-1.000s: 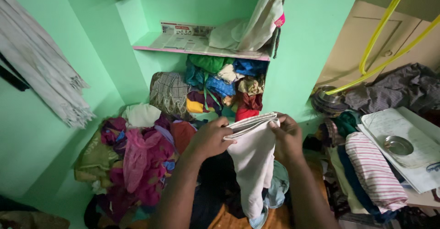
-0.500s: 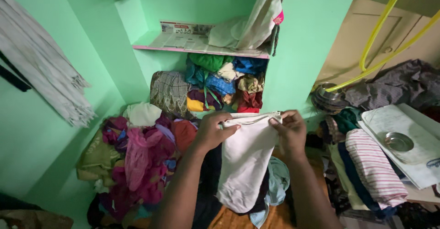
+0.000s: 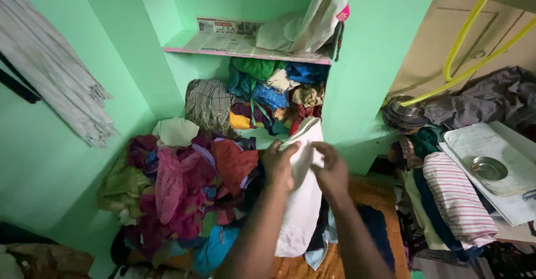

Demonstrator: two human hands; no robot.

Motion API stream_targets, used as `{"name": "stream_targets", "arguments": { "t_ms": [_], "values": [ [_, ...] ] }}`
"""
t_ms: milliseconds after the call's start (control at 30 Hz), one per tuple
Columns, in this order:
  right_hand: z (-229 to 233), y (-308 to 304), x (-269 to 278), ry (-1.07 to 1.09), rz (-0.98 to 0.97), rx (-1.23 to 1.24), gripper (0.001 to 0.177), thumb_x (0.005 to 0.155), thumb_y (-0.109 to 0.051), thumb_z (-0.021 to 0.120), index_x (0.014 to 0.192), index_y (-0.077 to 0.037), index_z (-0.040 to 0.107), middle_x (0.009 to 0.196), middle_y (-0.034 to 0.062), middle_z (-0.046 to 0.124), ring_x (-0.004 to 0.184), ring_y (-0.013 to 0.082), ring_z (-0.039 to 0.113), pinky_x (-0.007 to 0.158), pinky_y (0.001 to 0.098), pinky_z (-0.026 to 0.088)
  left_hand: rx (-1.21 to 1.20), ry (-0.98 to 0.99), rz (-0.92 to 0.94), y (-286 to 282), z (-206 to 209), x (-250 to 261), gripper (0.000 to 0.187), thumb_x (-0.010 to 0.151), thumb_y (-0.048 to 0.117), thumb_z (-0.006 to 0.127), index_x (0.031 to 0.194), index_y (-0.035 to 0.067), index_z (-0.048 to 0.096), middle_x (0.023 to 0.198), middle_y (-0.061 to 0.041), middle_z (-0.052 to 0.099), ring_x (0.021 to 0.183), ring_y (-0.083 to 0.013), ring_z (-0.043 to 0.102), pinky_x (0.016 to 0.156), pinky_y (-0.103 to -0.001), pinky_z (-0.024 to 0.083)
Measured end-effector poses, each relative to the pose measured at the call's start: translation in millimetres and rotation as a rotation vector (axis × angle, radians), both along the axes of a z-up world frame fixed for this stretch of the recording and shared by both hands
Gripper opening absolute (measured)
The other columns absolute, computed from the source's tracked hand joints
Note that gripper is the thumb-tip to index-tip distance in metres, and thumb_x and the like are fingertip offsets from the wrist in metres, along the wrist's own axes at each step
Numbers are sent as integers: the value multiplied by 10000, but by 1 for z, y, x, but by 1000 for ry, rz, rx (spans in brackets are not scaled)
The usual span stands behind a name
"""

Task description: The person folds a white cloth and places it on a nearby table. Then the person picks up a black garment, turns it inside out, and folds it on the bed.

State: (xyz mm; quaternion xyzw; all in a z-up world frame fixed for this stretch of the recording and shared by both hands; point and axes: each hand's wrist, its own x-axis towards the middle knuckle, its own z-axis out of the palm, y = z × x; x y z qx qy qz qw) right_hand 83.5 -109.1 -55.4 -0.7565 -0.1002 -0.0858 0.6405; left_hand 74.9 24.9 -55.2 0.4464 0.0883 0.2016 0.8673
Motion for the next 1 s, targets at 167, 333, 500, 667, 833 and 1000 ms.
{"name": "stream_targets", "arguments": {
  "t_ms": [167, 333, 500, 667, 833, 1000],
  "values": [
    [-31, 0, -13, 161, 322, 292, 829, 572, 120, 679, 1363, -53, 500, 1198, 114, 640, 1093, 280, 637, 923, 328, 527, -64, -124, -304, -19, 6, -23, 437, 941, 446, 634, 1247, 135, 607, 1202, -53, 656, 1088, -190, 638, 925, -347, 506],
    [-35, -6, -11, 183, 284, 614, 494, 810, -26, 634, 1296, 45, 583, 1083, 135, 654, 947, 263, 645, 818, 365, 530, -311, -332, -644, -7, 27, -38, 627, 1026, 641, 359, 1391, 149, 493, 1529, -186, 525, 1325, -312, 547, 1066, -428, 454],
    [-36, 5, 8, 248, 10, 518, 320, 974, -252, 634, 1199, -26, 657, 1023, 43, 697, 899, 158, 625, 774, 312, 503, -258, -253, -550, -12, 15, -22, 670, 1008, 653, 388, 1380, 110, 512, 1523, -112, 563, 1387, -242, 530, 1149, -356, 408],
    [-34, 23, 28, 365, -91, 656, 319, 1044, -323, 648, 1196, -45, 614, 868, 35, 536, 766, 205, 482, 614, 382, 385, 232, 4, 229, -23, -41, 1, 584, 925, 556, 642, 1077, -7, 642, 947, -198, 686, 818, -297, 648, 756, -431, 519],
    [-26, 37, 29, 510, -127, 739, 469, 1066, -441, 605, 1330, -57, 562, 916, 153, 499, 751, 315, 453, 612, 504, 363, -255, 654, -428, -19, -112, -3, 675, 893, 709, 530, 888, 39, 620, 707, -87, 560, 565, -213, 499, 525, -357, 395],
    [-8, 44, 24, 331, 41, 1082, 418, 1038, -327, 531, 1381, -91, 493, 1262, 108, 608, 1144, 301, 621, 993, 526, 509, -364, 342, -424, -14, -125, -9, 835, 919, 697, 653, 1236, -74, 599, 1065, -99, 591, 884, -232, 554, 792, -399, 509]
  ]
}}
